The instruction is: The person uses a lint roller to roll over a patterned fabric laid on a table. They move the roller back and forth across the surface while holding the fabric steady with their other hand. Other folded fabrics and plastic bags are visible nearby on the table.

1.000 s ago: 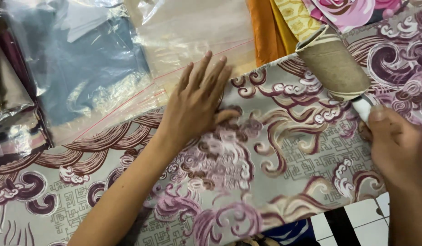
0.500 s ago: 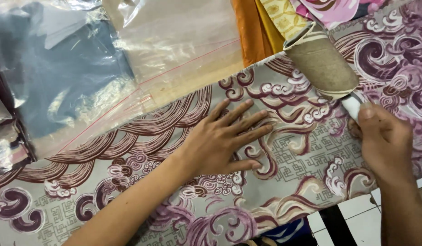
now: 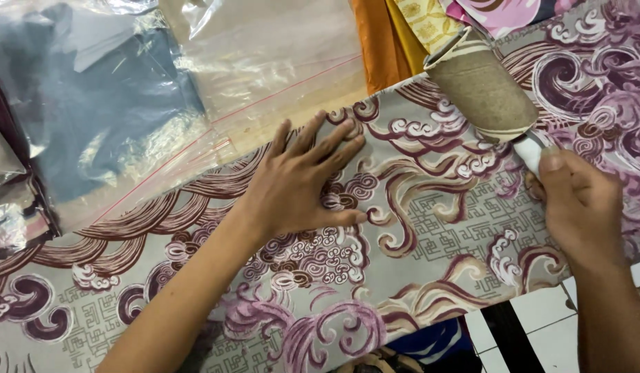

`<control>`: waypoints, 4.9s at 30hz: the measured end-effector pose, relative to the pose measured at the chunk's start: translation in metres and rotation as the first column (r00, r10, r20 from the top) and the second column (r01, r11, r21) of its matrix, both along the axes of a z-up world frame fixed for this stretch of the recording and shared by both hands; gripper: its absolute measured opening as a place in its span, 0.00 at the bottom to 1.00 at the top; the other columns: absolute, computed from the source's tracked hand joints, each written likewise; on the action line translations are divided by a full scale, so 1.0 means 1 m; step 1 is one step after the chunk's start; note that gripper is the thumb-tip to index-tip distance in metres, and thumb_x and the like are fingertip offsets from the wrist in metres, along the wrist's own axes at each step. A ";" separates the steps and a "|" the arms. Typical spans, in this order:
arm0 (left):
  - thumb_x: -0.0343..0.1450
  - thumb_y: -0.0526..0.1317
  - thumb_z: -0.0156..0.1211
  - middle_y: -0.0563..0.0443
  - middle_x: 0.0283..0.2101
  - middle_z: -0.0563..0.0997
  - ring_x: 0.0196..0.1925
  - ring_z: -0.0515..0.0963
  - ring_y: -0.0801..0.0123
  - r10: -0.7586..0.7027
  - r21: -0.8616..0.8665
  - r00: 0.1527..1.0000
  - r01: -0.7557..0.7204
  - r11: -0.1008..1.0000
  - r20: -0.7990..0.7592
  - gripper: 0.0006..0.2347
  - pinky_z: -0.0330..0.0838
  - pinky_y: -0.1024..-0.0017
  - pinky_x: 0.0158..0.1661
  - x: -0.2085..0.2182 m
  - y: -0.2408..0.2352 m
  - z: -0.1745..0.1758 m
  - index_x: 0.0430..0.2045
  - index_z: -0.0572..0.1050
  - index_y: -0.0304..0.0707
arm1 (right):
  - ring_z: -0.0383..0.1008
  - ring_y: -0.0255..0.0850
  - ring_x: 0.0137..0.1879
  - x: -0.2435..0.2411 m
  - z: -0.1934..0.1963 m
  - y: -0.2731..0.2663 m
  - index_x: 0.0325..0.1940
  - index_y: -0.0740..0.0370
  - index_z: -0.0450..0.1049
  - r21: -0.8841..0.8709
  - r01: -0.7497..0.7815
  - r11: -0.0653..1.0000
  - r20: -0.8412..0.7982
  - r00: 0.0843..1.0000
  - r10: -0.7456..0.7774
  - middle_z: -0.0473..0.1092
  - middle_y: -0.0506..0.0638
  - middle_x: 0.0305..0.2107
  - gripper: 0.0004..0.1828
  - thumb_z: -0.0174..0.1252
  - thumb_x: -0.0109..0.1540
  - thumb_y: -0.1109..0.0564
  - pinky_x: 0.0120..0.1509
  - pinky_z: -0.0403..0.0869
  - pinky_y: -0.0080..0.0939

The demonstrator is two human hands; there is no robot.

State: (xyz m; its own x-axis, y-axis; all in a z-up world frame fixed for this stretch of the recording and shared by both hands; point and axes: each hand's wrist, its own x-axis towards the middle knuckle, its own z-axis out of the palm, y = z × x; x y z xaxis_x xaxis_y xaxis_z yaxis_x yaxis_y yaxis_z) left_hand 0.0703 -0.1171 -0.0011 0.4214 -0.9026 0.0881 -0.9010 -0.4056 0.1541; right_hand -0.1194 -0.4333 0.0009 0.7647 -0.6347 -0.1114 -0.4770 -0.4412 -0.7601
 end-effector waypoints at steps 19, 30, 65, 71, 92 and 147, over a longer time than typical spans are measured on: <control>0.75 0.68 0.29 0.54 0.77 0.57 0.80 0.48 0.57 -0.114 -0.049 0.992 0.117 0.992 0.058 0.32 0.36 0.47 0.75 -0.027 -0.040 -0.006 0.73 0.55 0.57 | 0.48 0.31 0.31 0.000 -0.008 -0.004 0.28 0.58 0.60 -0.028 -0.063 0.998 0.123 0.990 0.066 0.50 0.40 0.21 0.26 0.46 0.81 0.50 0.35 0.49 0.37; 0.67 0.78 0.37 0.45 0.69 0.63 0.71 0.58 0.45 0.016 0.138 1.000 -0.014 0.990 -0.019 0.41 0.53 0.33 0.64 -0.030 -0.088 0.024 0.64 0.62 0.46 | 0.53 0.26 0.32 -0.014 -0.028 -0.025 0.33 0.54 0.61 0.032 0.007 0.999 0.251 0.968 -0.015 0.55 0.38 0.25 0.23 0.48 0.81 0.47 0.37 0.52 0.31; 0.73 0.70 0.49 0.40 0.69 0.70 0.74 0.64 0.50 -0.209 -0.421 0.966 0.256 0.870 0.155 0.38 0.63 0.43 0.69 0.021 -0.332 -0.034 0.65 0.66 0.32 | 0.56 0.39 0.27 -0.020 0.018 -0.182 0.28 0.64 0.70 -0.324 0.252 0.912 -0.272 0.898 -0.345 0.61 0.53 0.16 0.39 0.54 0.83 0.33 0.29 0.54 0.46; 0.70 0.70 0.53 0.40 0.69 0.69 0.73 0.66 0.51 -0.162 -0.407 0.975 0.212 0.888 0.154 0.39 0.62 0.47 0.69 0.018 -0.332 -0.034 0.63 0.68 0.32 | 0.67 0.50 0.27 -0.032 -0.018 -0.215 0.24 0.65 0.69 -0.659 -0.062 0.749 -0.332 0.918 -0.217 0.65 0.57 0.16 0.44 0.51 0.84 0.31 0.42 0.62 0.48; 0.71 0.71 0.52 0.40 0.69 0.70 0.73 0.67 0.51 -0.164 -0.444 0.969 0.232 0.865 0.187 0.38 0.63 0.47 0.69 0.020 -0.332 -0.042 0.64 0.68 0.34 | 0.74 0.77 0.43 -0.018 -0.048 -0.250 0.45 0.63 0.84 -0.791 0.113 0.601 -0.239 0.847 -0.475 0.78 0.73 0.35 0.45 0.46 0.90 0.23 0.39 0.70 0.71; 0.71 0.65 0.52 0.45 0.63 0.76 0.66 0.74 0.54 0.063 -0.557 0.968 0.084 0.826 0.241 0.31 0.67 0.48 0.64 0.033 -0.416 -0.059 0.54 0.76 0.36 | 0.73 0.74 0.39 -0.003 -0.037 -0.276 0.41 0.67 0.78 -0.767 0.067 0.638 -0.237 0.895 -0.379 0.74 0.72 0.29 0.41 0.44 0.90 0.32 0.37 0.67 0.68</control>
